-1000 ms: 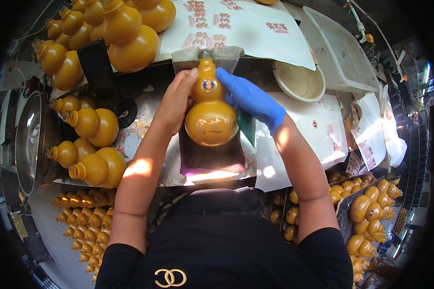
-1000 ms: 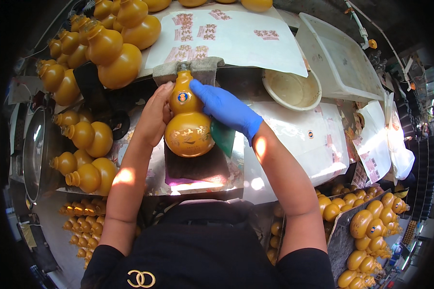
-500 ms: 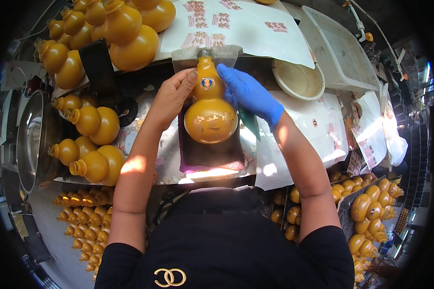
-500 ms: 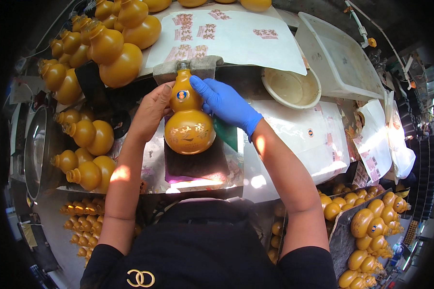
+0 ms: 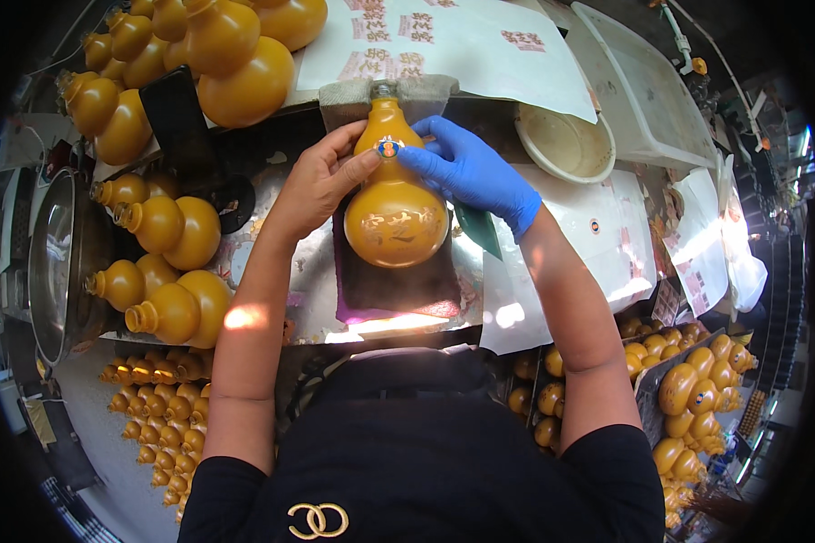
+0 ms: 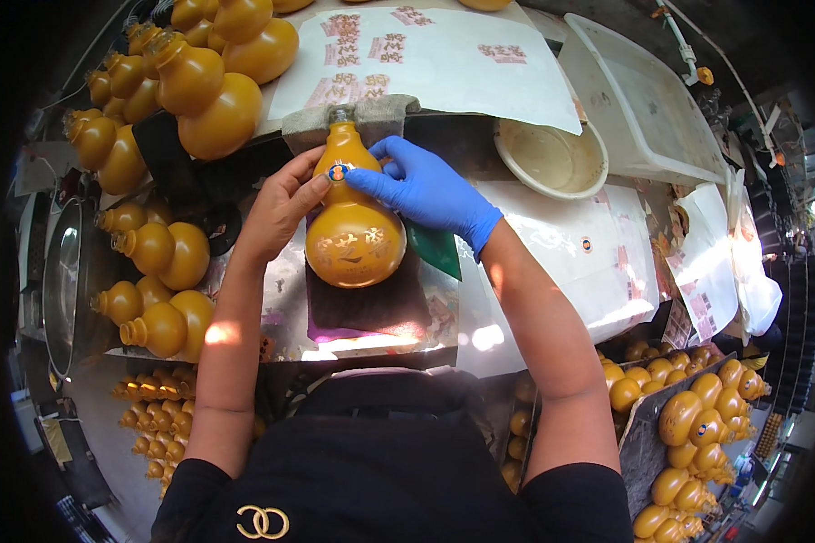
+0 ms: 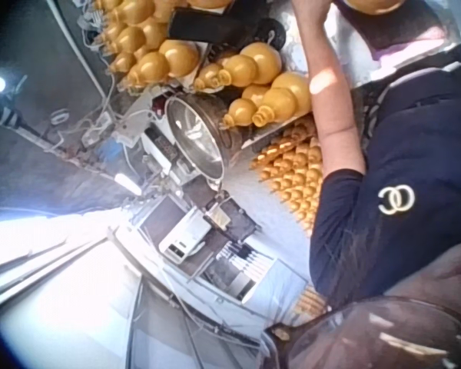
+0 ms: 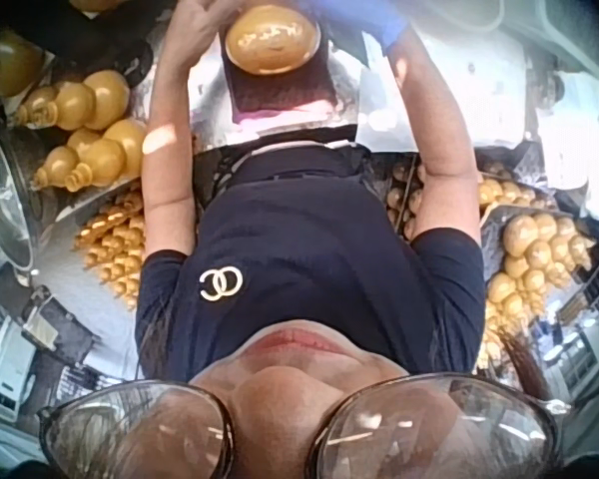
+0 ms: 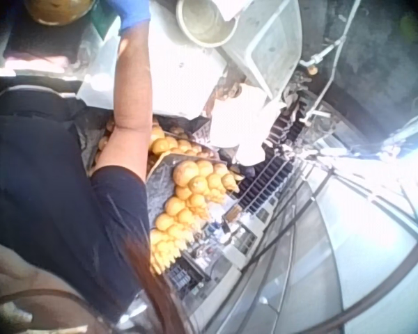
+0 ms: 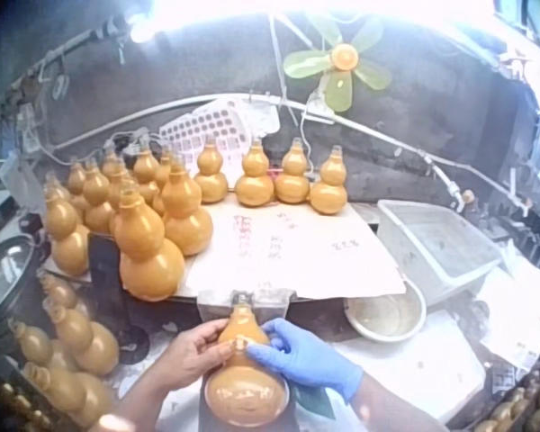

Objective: The person scrubs the surface of yellow gourds with a green sponge and applies a sticker to each one. The person handles the gourds one at a time, rotating them to clean different sides before placing them on a nearby tray.

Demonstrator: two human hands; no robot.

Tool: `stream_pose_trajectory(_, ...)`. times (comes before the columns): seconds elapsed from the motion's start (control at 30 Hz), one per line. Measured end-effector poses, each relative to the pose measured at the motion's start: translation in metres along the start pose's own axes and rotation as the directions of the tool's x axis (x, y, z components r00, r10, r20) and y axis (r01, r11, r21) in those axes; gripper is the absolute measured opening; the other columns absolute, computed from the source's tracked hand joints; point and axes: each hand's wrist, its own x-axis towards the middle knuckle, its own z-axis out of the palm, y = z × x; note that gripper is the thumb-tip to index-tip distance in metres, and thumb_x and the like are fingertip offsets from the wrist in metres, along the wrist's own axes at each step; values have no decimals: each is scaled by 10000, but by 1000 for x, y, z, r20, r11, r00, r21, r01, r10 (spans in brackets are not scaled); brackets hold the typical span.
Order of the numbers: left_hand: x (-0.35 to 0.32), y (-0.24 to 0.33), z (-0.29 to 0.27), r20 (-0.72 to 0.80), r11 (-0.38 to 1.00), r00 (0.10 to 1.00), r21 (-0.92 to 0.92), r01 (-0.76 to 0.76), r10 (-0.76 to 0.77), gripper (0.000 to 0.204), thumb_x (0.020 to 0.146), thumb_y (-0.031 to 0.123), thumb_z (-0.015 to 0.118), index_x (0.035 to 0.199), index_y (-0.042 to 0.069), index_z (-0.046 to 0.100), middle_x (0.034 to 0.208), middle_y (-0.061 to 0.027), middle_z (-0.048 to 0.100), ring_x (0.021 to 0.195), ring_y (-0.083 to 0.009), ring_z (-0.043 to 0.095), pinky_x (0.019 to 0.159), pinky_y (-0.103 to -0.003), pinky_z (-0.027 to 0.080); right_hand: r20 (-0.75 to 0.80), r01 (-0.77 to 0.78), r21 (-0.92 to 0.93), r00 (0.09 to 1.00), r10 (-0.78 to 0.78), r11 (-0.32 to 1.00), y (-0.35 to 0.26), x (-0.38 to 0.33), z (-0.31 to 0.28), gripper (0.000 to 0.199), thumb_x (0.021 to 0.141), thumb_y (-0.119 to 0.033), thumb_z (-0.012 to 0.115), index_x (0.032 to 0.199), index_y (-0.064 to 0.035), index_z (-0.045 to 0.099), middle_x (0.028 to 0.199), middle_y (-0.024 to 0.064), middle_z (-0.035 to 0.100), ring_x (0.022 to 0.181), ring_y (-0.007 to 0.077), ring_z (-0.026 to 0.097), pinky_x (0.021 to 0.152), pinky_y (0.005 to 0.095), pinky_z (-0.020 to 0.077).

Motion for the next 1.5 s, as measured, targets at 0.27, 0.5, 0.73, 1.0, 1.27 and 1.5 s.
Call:
stream_pose_trajectory(0.27,-3,4,16,-30,999,999,-35,11,-12,563,915,274,617,1353,11,379,1197,-69,556,1088,-128,541,929,-264,438,81,-79,273,995,59,959,3,3,-8,670,863,-589,577,1081,44,555,781,60,591,706,105,558,671,242,468)
stream_pose_trajectory(0.5,2,8,18,-66,982,993,-165,90,-102,586,924,317,624,1341,-12,377,1185,-113,558,1061,-145,555,898,-269,460,6,-95,-123,995,97,988,-11,14,3,721,831,-670,546,963,38,582,824,87,577,709,128,526,666,258,461)
stream_pose_trajectory(0.73,-1,-1,17,-49,989,998,-146,29,-37,573,941,307,602,1353,-15,367,1187,-107,551,1077,-141,541,914,-270,449,126,-146,81,983,135,986,-15,13,0,678,840,-631,567,1005,26,580,861,64,551,700,118,490,652,241,438)
stream_pose_trajectory(1.0,3,3,15,-33,937,992,-334,105,-122,523,940,333,595,1290,-14,417,1143,-98,563,1041,-143,558,889,-268,464,167,-199,233,973,162,952,1,15,-5,496,920,-543,519,1061,-77,611,856,-12,560,671,39,473,575,202,399)
stream_pose_trajectory(1.27,13,5,25,-186,983,974,-153,102,-130,436,977,392,499,1139,-13,503,1015,-95,589,920,-123,571,822,-268,483,23,-74,67,997,73,995,0,5,7,616,881,-609,532,989,-8,602,774,31,516,670,100,455,634,235,413)
stream_pose_trajectory(1.5,11,1,17,-127,966,985,-245,84,-118,402,982,371,490,1170,16,510,1038,-70,592,924,-118,584,833,-257,478,100,-263,510,964,247,819,14,4,-4,512,910,-534,540,1064,-48,596,712,-3,475,580,78,430,548,214,377)
